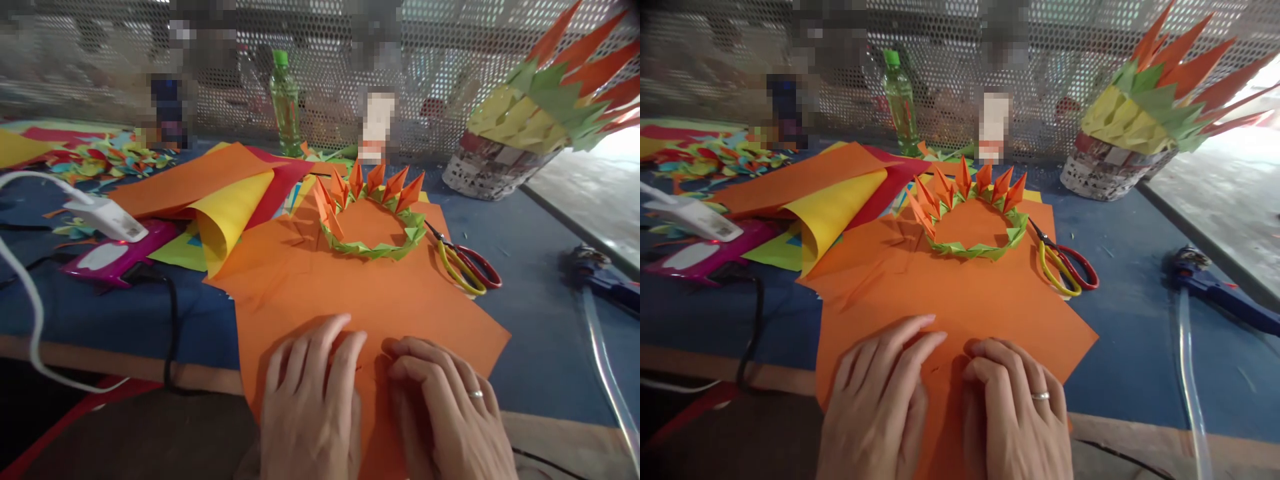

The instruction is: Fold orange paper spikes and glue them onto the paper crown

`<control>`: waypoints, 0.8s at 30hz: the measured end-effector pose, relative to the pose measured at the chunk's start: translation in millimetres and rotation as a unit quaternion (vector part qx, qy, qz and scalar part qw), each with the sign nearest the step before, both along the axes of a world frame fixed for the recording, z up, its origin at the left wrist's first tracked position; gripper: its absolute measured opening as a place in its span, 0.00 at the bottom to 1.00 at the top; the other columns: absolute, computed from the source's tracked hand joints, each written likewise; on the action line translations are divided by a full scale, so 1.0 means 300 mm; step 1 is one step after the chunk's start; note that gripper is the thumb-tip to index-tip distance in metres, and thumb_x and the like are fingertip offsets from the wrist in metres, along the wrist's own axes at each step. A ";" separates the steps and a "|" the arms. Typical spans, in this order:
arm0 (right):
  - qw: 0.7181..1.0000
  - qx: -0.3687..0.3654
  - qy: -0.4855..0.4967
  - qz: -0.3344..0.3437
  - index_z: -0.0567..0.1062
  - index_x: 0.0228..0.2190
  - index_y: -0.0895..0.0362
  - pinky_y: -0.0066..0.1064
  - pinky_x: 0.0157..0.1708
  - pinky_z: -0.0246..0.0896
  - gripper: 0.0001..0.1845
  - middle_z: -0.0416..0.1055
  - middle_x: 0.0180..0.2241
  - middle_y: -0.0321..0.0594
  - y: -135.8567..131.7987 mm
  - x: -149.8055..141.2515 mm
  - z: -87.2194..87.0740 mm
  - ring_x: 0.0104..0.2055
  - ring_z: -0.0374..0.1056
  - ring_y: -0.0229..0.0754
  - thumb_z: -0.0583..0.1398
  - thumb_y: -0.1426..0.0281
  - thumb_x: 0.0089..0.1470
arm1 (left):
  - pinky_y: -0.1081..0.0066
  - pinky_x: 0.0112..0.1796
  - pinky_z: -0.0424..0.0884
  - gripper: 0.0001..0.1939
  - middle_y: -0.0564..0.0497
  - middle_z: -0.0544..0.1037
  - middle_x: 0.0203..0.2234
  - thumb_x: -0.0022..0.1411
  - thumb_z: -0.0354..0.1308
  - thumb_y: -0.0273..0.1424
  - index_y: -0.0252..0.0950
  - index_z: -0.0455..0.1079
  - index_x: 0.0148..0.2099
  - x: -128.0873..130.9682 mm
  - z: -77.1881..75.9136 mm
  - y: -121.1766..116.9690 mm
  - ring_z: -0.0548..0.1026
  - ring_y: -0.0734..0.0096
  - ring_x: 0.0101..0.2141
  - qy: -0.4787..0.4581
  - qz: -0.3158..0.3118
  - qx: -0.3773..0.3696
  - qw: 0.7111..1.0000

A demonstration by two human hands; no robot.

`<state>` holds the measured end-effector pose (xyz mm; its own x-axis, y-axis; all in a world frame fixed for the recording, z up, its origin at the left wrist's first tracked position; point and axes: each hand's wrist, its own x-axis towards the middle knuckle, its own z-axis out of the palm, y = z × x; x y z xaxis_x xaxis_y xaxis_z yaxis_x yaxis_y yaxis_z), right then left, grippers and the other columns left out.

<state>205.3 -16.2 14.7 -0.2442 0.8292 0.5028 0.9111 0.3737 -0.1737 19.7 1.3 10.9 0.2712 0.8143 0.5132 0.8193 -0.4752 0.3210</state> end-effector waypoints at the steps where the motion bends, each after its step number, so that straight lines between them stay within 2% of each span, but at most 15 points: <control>1: 1.000 0.001 0.007 0.007 0.70 0.42 0.51 0.30 0.47 0.57 0.08 0.77 0.48 0.34 -0.001 0.004 0.001 0.52 0.69 0.38 0.56 0.73 0.62 | 0.58 0.52 0.62 0.19 0.45 0.74 0.59 0.72 0.47 0.23 0.36 0.67 0.61 -0.001 -0.002 0.000 0.72 0.58 0.52 0.000 0.000 0.005 1.000; 5: 0.997 -0.020 0.077 0.018 0.69 0.47 0.52 0.26 0.48 0.62 0.13 0.77 0.47 0.34 0.002 0.004 0.026 0.52 0.70 0.35 0.53 0.77 0.64 | 0.60 0.54 0.62 0.21 0.44 0.72 0.59 0.70 0.48 0.20 0.35 0.65 0.63 -0.002 -0.005 -0.002 0.71 0.59 0.54 -0.008 0.011 0.021 1.000; 8: 0.992 -0.046 0.119 0.020 0.68 0.49 0.52 0.26 0.45 0.66 0.13 0.76 0.45 0.37 0.018 -0.020 0.053 0.47 0.72 0.36 0.52 0.75 0.66 | 0.61 0.55 0.63 0.23 0.42 0.70 0.62 0.69 0.48 0.19 0.33 0.64 0.64 -0.001 -0.002 -0.002 0.69 0.59 0.57 -0.006 0.019 0.026 0.999; 13: 0.996 -0.062 0.069 0.008 0.68 0.51 0.53 0.32 0.41 0.66 0.14 0.76 0.43 0.39 0.056 -0.067 0.062 0.41 0.71 0.41 0.52 0.73 0.66 | 0.62 0.55 0.68 0.25 0.40 0.68 0.62 0.68 0.45 0.17 0.31 0.63 0.64 -0.002 0.000 0.000 0.69 0.60 0.59 0.010 0.012 0.058 0.998; 18: 0.997 -0.067 0.044 0.000 0.67 0.51 0.52 0.33 0.38 0.66 0.14 0.76 0.39 0.36 0.063 -0.079 0.057 0.38 0.72 0.41 0.56 0.69 0.65 | 0.59 0.53 0.72 0.25 0.39 0.68 0.63 0.67 0.46 0.17 0.30 0.63 0.65 -0.007 -0.002 0.001 0.71 0.57 0.59 0.019 -0.001 0.053 0.998; 24: 0.997 -0.060 0.046 -0.006 0.68 0.50 0.51 0.31 0.34 0.66 0.14 0.78 0.38 0.35 0.051 -0.077 0.063 0.37 0.75 0.41 0.56 0.70 0.63 | 0.57 0.55 0.68 0.25 0.39 0.69 0.62 0.67 0.49 0.16 0.31 0.65 0.64 -0.009 -0.001 0.002 0.70 0.55 0.59 -0.028 0.005 0.060 0.998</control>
<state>182.2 -0.9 33.8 -0.1921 0.8873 0.4192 0.8933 0.3350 -0.2997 16.9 2.0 10.8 0.2305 0.7486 0.6217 0.8065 -0.5044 0.3083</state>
